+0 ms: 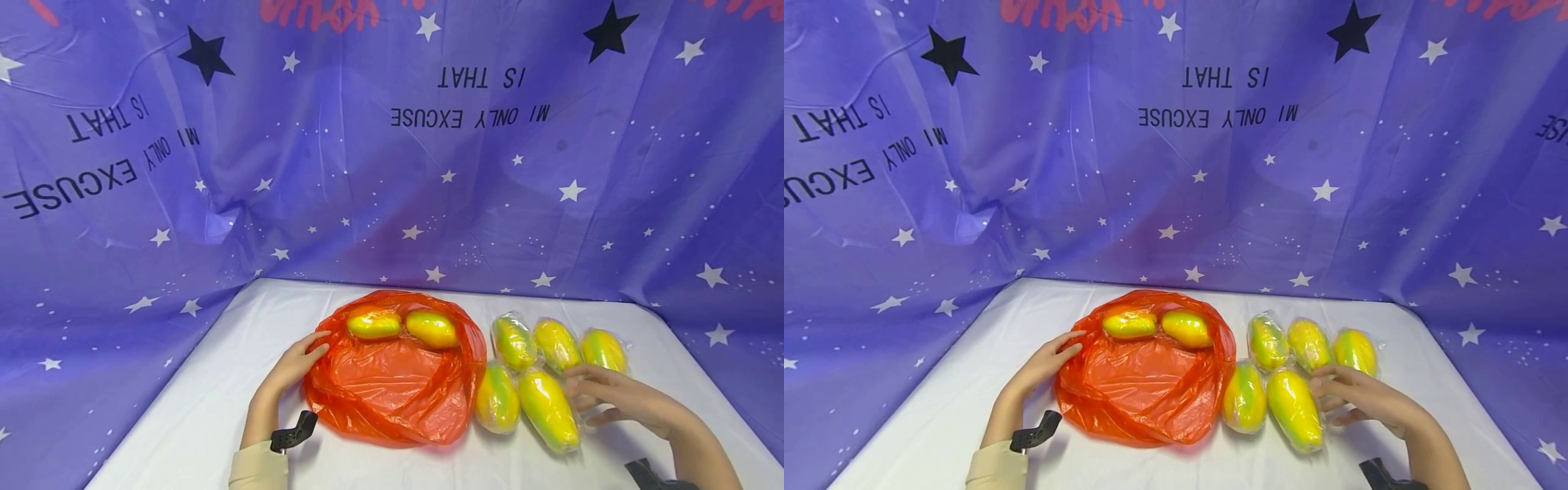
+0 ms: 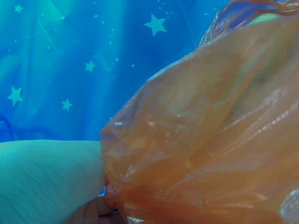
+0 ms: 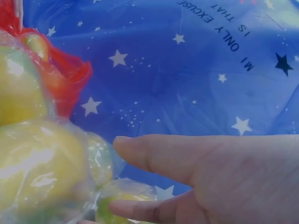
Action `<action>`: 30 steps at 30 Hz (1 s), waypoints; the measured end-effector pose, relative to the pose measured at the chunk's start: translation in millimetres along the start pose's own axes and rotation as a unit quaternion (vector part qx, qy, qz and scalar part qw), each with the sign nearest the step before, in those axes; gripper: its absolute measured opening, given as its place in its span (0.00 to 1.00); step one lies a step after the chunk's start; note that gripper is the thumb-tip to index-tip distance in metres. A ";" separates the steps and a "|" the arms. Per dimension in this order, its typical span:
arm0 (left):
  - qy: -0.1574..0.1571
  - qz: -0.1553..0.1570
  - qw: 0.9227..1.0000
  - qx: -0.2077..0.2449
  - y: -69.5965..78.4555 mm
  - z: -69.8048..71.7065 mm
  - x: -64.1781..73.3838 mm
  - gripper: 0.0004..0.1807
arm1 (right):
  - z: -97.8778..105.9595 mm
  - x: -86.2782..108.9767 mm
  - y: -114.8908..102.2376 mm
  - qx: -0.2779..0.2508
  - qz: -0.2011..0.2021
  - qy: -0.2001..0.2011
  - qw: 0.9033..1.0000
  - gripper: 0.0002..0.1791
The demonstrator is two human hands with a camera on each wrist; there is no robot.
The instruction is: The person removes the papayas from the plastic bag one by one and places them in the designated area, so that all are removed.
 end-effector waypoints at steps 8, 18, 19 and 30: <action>0.009 0.001 1.000 -0.005 -1.9 -1.5 -1.2 0.23 | 0.6 4.7 -15.6 0.044 0.008 0.064 0.997 0.32; 0.009 0.002 1.000 -0.008 -3.0 -1.7 -0.2 0.23 | -17.8 6.2 -49.7 0.028 0.101 0.101 0.989 0.29; 0.009 0.003 1.000 -0.008 -2.8 -1.3 0.1 0.23 | -20.9 4.6 -52.6 0.027 0.110 0.096 0.989 0.28; 0.012 -0.004 1.000 -0.011 -1.9 0.1 -0.1 0.23 | -49.3 -23.8 -70.9 -0.012 0.177 0.060 0.982 0.25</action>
Point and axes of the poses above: each hand's wrist, its own x-axis away from the middle knuckle, its own z-axis out of the back of the hand, y = z × x, the point moved 6 cm from there along -x, towards the middle knuckle, and after that the axes turned 9 degrees about -x, right-handed, at the moved point
